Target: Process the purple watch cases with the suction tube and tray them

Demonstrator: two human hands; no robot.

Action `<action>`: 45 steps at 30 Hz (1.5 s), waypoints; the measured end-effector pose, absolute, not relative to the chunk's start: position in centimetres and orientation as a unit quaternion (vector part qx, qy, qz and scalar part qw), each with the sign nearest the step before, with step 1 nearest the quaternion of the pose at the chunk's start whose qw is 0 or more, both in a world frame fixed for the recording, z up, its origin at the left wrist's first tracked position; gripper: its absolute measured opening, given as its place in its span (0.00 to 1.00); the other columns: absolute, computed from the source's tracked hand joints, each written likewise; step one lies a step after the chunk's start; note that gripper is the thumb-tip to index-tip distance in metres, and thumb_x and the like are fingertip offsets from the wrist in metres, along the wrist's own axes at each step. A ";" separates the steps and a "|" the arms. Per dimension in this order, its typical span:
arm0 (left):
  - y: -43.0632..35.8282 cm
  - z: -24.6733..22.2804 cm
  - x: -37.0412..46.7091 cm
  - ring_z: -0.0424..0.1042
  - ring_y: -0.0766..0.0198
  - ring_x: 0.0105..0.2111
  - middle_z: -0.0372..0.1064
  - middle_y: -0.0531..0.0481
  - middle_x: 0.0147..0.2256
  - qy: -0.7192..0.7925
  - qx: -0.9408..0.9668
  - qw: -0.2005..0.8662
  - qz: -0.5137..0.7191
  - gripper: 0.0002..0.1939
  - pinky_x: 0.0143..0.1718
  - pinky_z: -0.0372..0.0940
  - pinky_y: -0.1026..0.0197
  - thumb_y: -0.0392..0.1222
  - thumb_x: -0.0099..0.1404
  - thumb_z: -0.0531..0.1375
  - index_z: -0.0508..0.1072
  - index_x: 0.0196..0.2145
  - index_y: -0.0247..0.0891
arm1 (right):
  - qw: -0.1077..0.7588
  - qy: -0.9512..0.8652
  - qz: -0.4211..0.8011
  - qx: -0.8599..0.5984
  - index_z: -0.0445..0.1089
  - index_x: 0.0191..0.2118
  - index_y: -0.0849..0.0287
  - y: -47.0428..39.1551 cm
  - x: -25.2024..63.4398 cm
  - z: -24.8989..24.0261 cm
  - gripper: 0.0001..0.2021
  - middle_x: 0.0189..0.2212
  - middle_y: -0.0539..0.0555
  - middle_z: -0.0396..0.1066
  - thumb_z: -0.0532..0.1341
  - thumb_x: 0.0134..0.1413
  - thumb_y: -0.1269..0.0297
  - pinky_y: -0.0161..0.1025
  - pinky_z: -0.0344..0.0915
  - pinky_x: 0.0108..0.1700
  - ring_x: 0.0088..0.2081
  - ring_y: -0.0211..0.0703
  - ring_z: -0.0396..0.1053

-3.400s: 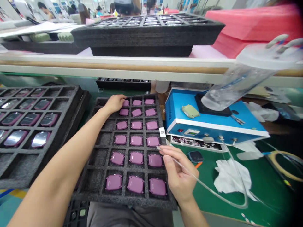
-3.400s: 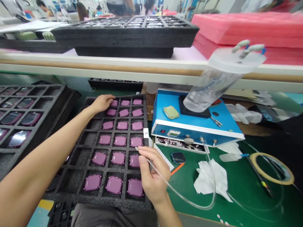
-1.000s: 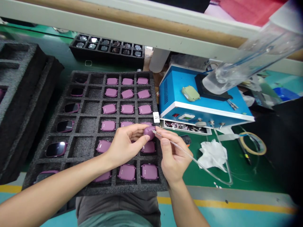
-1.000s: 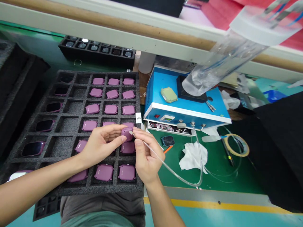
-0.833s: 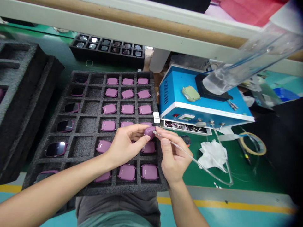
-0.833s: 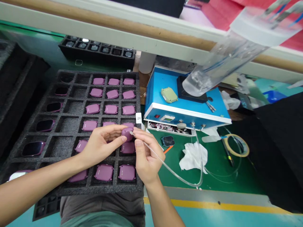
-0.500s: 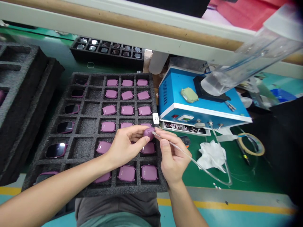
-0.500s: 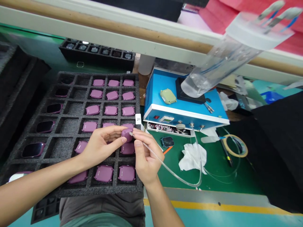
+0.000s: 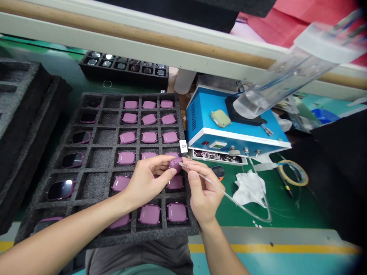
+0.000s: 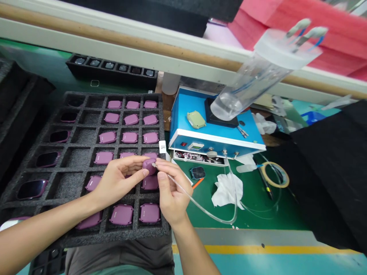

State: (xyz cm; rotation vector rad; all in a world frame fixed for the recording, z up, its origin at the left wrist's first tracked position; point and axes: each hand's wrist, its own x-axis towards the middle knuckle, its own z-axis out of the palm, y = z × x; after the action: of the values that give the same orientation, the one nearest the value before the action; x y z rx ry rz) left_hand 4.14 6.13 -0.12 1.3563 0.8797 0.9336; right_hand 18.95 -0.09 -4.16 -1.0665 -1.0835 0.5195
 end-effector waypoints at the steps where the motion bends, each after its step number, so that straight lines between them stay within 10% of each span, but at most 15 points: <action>1: 6.2 -0.1 4.1 0.86 0.55 0.43 0.86 0.42 0.44 0.382 0.584 0.594 0.401 0.15 0.45 0.81 0.61 0.38 0.63 0.71 0.83 0.48 0.32 | 0.693 -0.488 0.231 -0.478 0.81 0.46 0.51 0.0 19.0 -4.1 0.09 0.47 0.54 0.83 0.63 0.69 0.70 0.48 0.80 0.55 0.52 0.47 0.81; 45: 6.4 0.4 3.9 0.86 0.52 0.41 0.86 0.42 0.42 0.400 0.596 0.587 0.375 0.16 0.45 0.81 0.55 0.41 0.63 0.70 0.83 0.49 0.35 | 0.684 -0.501 0.221 -0.482 0.80 0.45 0.53 0.3 19.0 -4.0 0.07 0.45 0.56 0.83 0.63 0.69 0.67 0.49 0.80 0.54 0.51 0.48 0.82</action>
State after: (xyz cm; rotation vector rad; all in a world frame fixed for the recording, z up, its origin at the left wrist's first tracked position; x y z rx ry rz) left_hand 3.92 6.36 0.36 1.3886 0.9327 0.8730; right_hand 19.03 0.27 -4.05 -1.0812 -1.1221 0.4944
